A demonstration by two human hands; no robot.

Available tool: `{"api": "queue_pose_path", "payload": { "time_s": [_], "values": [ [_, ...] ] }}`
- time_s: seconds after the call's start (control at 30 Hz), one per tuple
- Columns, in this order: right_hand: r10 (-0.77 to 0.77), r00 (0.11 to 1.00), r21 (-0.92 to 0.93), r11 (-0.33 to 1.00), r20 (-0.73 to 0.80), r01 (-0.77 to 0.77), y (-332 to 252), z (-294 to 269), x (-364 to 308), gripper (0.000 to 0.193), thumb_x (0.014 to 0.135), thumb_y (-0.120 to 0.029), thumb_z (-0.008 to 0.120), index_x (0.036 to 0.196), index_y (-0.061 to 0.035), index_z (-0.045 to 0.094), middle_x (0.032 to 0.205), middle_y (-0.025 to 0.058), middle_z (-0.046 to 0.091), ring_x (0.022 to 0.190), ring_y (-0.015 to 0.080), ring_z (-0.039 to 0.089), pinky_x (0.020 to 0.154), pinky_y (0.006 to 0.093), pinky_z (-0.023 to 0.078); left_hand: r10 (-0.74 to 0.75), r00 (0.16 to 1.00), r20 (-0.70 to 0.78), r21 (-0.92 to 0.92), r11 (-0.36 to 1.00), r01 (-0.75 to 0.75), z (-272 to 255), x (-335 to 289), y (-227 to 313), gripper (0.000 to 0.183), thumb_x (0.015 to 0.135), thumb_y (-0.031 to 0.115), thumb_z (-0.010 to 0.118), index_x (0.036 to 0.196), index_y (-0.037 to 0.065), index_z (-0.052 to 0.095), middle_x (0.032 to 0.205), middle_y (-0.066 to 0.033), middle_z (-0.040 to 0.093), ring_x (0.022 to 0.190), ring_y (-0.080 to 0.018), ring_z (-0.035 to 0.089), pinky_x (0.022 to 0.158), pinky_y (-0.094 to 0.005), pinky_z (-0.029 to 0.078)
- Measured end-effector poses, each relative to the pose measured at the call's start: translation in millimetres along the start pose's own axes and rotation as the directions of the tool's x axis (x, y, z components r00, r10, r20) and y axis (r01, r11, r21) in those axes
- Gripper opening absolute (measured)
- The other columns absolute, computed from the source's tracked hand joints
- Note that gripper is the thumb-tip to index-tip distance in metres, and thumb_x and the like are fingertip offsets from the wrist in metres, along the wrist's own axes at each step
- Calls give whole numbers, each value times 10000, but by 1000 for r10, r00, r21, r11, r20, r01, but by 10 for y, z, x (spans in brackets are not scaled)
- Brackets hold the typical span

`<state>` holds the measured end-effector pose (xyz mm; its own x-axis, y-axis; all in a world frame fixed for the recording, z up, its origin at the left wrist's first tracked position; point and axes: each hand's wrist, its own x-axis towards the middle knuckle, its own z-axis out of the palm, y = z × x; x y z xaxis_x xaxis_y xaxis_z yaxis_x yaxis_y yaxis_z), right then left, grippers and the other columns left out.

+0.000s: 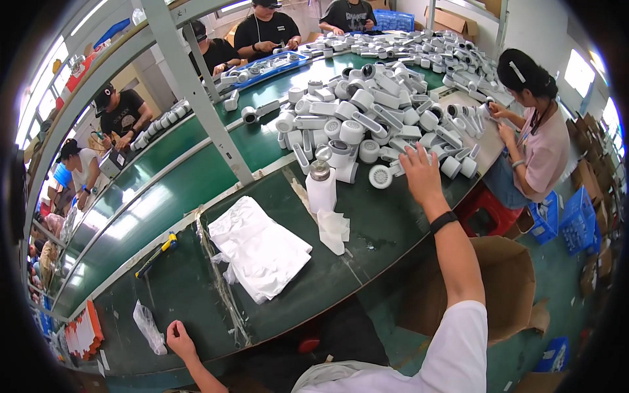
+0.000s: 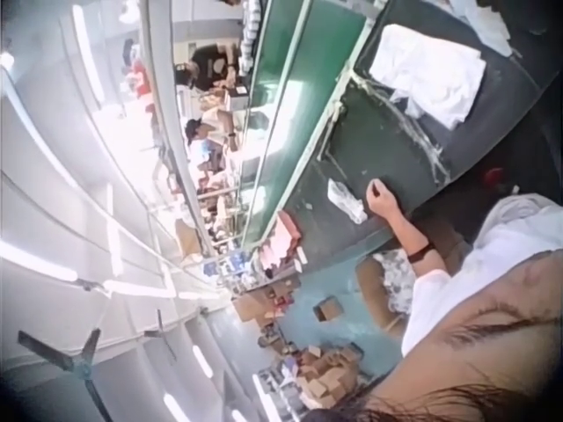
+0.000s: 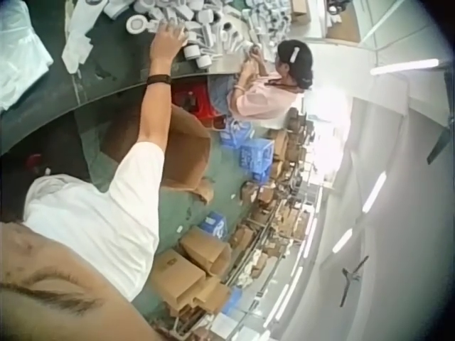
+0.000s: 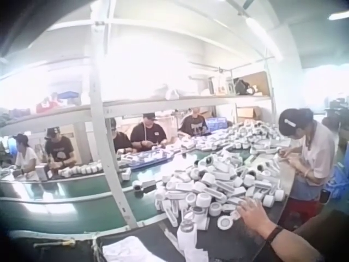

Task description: The person picks up a handheld fan, wipes it with a cloth, and slides it into a plastic bag before placing it on the table. They repeat this process with several fans and then move the group of bagged fans into a box.

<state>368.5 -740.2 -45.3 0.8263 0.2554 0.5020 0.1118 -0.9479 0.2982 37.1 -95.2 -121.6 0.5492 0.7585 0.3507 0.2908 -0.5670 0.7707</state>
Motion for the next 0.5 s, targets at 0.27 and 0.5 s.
{"api": "queue_pose_path", "payload": {
  "time_s": [0.27, 0.5],
  "values": [
    [172, 965, 962, 159, 195, -223, -896, -952, -614, 495, 832, -113, 720, 1253, 8, 489, 1139, 113, 579, 1045, 234, 586, 886, 368, 485, 34, 995, -91, -98, 994, -43, 20, -65, 206, 191, 940, 135, 616, 1023, -34, 648, 890, -66, 652, 755, -140, 572, 696, -272, 473],
    [-577, 784, 268, -737, 229, -620, -2297, -1738, -1237, 467, 1024, -404, 425, 1093, 38, 557, 972, 165, 636, 645, 219, 610, 573, 320, 506, 423, 701, 575, -710, 683, 170, 469, -901, 1643, 464, 914, 219, 666, 1299, 0, 526, 1111, -95, 641, 982, -196, 635, 841, -335, 515]
  ]
}}
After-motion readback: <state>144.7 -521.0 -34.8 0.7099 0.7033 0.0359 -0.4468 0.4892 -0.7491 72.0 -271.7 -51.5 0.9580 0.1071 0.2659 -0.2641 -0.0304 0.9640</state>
